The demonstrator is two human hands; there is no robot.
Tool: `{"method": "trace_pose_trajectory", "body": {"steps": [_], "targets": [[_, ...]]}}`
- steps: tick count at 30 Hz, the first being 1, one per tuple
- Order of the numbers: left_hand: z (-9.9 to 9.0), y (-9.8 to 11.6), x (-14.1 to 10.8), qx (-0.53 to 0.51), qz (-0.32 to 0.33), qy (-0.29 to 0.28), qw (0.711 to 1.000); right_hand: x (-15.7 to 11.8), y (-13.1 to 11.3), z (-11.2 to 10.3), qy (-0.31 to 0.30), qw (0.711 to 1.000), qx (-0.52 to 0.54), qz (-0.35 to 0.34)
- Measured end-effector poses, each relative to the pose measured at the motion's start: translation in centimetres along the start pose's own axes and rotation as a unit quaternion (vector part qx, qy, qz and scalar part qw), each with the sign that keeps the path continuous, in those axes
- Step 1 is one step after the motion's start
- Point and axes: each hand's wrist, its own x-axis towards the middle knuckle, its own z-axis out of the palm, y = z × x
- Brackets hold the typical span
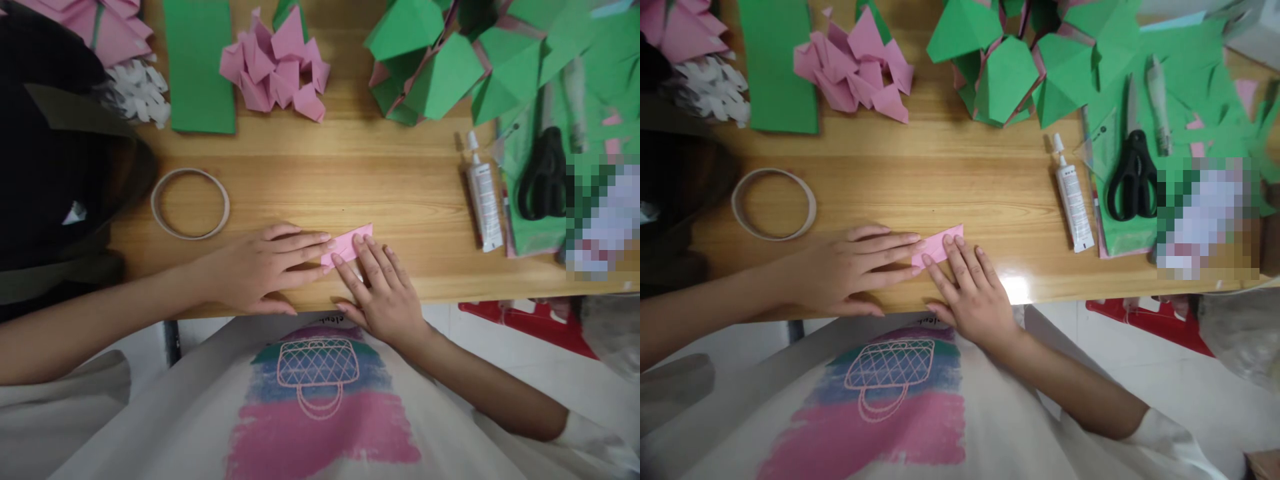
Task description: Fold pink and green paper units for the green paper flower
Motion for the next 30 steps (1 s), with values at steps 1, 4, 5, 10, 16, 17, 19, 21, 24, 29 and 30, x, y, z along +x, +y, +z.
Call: {"method": "trace_pose_trajectory", "body": {"steps": [1, 4, 5, 10, 16, 17, 19, 21, 24, 29, 30], "targets": [[0.0, 0.0, 0.0, 0.001, 0.001, 0.002, 1.0, 0.0, 0.0, 0.0, 0.0, 1.0, 0.0, 0.001], [0.0, -0.1, 0.0, 0.002, 0.003, 0.002, 1.0, 0.1, 0.0, 0.0, 0.005, 1.0, -0.001, 0.001], [0.0, -0.1, 0.0, 0.0, 0.003, 0.001, 1.0, 0.1, 0.0, 0.0, 0.008, 1.0, -0.003, 0.0], [0.1, -0.2, -0.1, -0.021, 0.004, 0.023, 1.0, 0.1, 0.0, 0.0, 0.012, 1.0, -0.005, -0.001], [0.2, 0.0, -0.2, -0.003, -0.003, 0.005, 1.0, 0.0, -0.1, 0.0, 0.008, 1.0, -0.004, -0.001], [0.2, 0.1, -0.2, 0.002, -0.002, 0.002, 1.0, 0.0, -0.1, 0.0, 0.007, 1.0, -0.003, -0.001], [0.1, 0.2, -0.2, 0.013, 0.0, -0.002, 1.0, 0.0, 0.0, 0.0, 0.004, 1.0, -0.004, -0.001], [0.1, 0.4, 0.0, 0.029, -0.003, -0.003, 1.0, 0.0, 0.0, 0.0, 0.0, 1.0, -0.005, -0.005], [0.0, 0.8, 0.3, 0.061, -0.01, -0.01, 0.998, 0.0, 0.1, -0.1, -0.006, 1.0, -0.006, -0.015], [0.2, 1.2, 0.6, 0.102, -0.004, -0.006, 0.995, 0.0, 0.0, -0.3, 0.002, 1.0, -0.005, -0.003], [0.3, 1.3, 0.6, 0.105, -0.005, -0.006, 0.994, 0.0, 0.1, -0.3, 0.002, 1.0, -0.003, -0.001]]}}
